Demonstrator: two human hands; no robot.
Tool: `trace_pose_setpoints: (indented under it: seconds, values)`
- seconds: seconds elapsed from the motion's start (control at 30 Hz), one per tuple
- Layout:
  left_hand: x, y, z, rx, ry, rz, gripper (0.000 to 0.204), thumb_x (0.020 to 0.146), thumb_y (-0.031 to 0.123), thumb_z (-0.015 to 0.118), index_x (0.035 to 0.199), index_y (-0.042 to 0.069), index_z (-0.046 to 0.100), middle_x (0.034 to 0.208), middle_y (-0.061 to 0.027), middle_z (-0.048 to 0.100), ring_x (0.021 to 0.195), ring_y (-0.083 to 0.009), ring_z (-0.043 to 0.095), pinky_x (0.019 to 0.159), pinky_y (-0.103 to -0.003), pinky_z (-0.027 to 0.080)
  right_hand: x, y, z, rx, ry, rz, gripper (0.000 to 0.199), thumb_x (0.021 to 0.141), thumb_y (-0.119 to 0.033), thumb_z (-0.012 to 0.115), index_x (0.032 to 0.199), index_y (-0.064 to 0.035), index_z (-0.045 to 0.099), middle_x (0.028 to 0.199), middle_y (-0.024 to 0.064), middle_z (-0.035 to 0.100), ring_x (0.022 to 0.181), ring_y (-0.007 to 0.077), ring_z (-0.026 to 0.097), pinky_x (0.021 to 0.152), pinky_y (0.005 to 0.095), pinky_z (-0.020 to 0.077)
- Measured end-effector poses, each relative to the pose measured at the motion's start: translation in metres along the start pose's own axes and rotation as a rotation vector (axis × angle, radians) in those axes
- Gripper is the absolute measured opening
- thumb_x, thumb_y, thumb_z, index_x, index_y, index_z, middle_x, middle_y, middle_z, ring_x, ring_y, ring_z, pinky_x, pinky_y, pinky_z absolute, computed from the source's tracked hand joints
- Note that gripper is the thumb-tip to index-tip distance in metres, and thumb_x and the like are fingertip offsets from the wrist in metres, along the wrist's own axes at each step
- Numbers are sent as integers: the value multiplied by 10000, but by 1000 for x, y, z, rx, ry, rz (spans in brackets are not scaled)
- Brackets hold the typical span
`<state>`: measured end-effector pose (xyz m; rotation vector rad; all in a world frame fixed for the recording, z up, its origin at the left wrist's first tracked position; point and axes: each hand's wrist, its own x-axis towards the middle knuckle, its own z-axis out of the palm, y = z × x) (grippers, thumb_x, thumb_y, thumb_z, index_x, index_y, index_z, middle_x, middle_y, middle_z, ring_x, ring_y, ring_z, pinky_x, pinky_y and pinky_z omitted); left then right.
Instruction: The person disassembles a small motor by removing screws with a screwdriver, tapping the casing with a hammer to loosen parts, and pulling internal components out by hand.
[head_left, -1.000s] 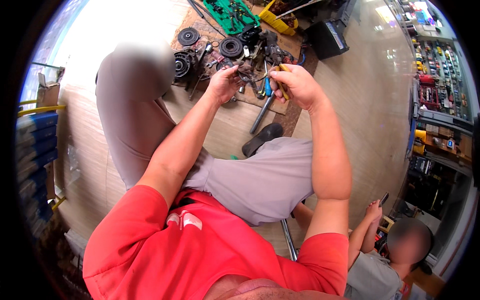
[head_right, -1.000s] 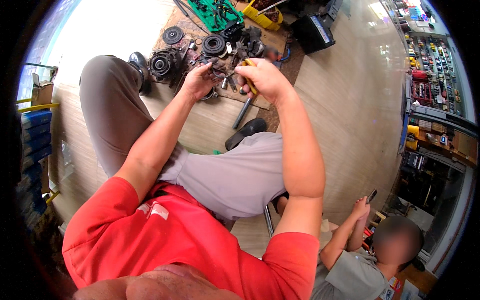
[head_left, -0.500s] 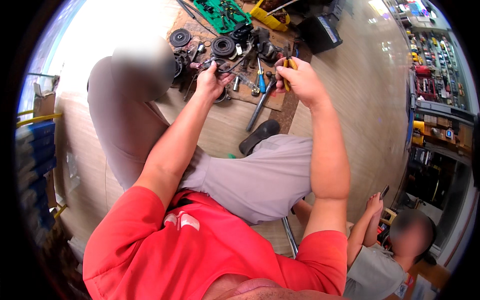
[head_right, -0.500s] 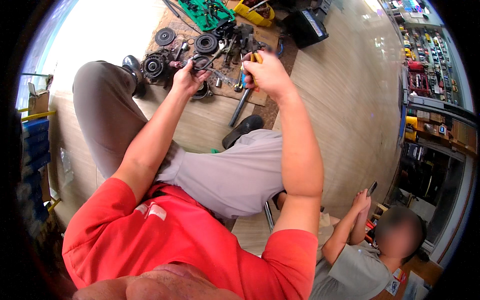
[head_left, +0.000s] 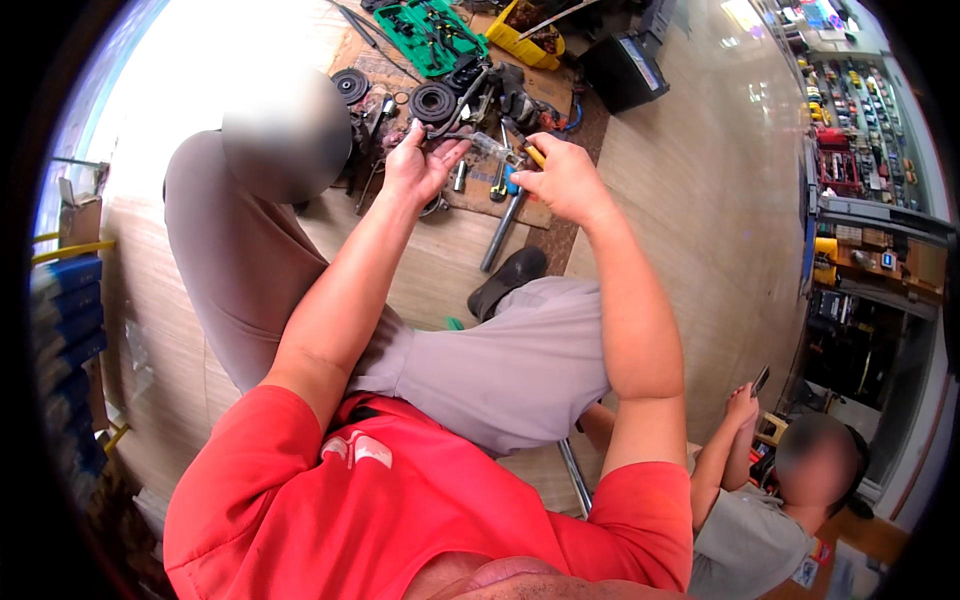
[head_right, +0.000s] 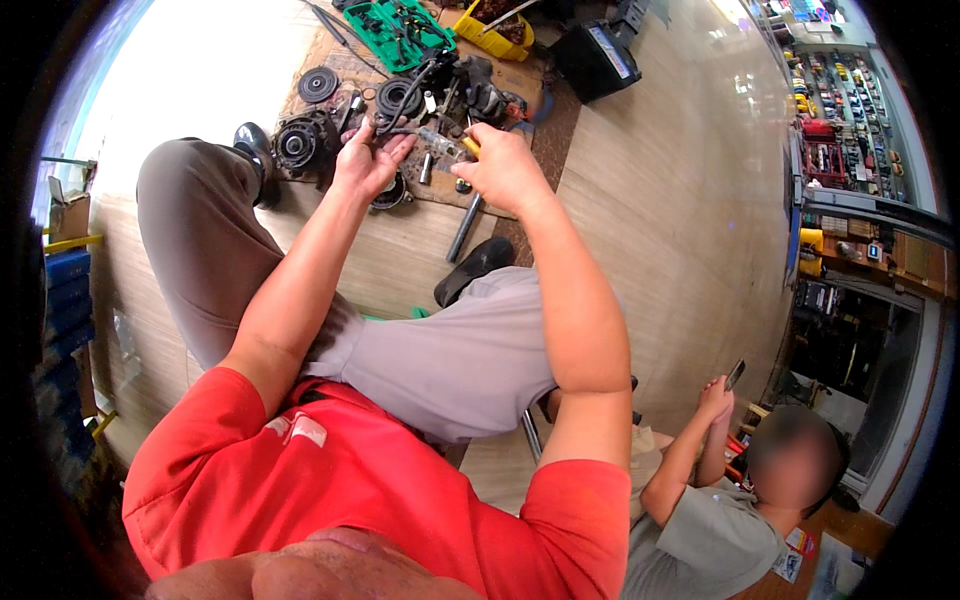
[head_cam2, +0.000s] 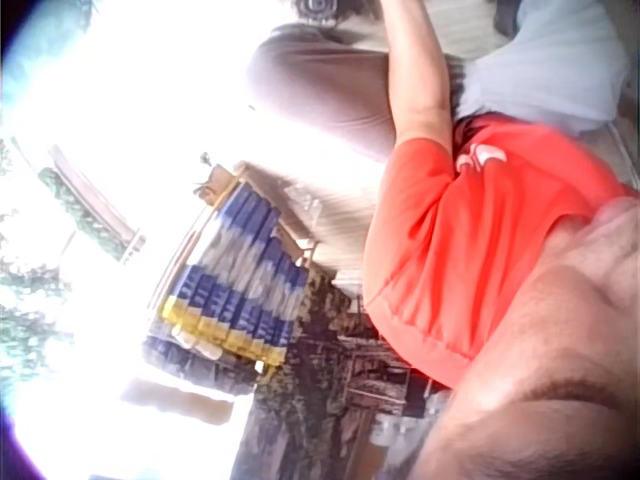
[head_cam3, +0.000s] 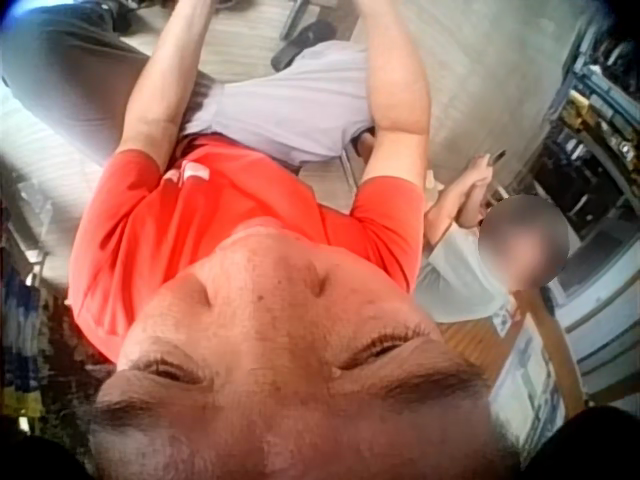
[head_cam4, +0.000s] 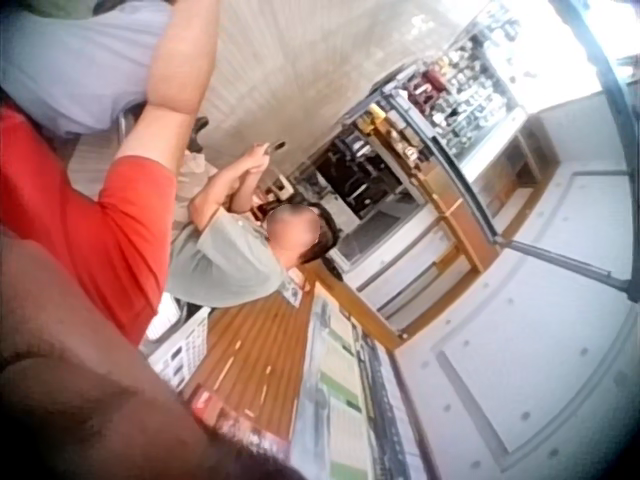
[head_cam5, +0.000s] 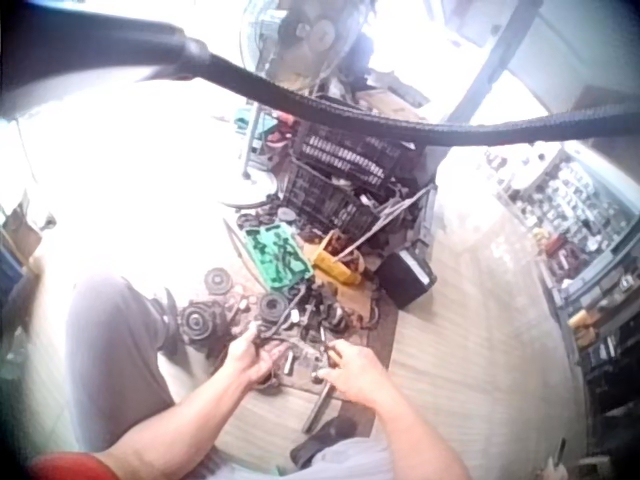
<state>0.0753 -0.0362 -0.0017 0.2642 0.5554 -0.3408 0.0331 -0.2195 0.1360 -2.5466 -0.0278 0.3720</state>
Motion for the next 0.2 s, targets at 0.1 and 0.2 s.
trace_pose_setpoints:
  seconds: [0.1,0.2]
  values:
    - [6,1,-5,-11,-63,0,453,1072,351,342,1296,-15,486,1239,-256,561,1235,-469,516,1079,-610,409,3,-2,4,-5,99,-51,402,789,-198,759,1121,-3,642,995,247,687,958,399,666,841,438,525]
    - [9,0,-8,-18,-29,-28,449,1066,353,369,1303,-10,484,1261,-254,553,1254,-465,500,1077,-618,407,8,-3,6,12,147,-36,404,801,-198,747,1143,-10,640,1006,250,686,970,400,665,855,442,524]
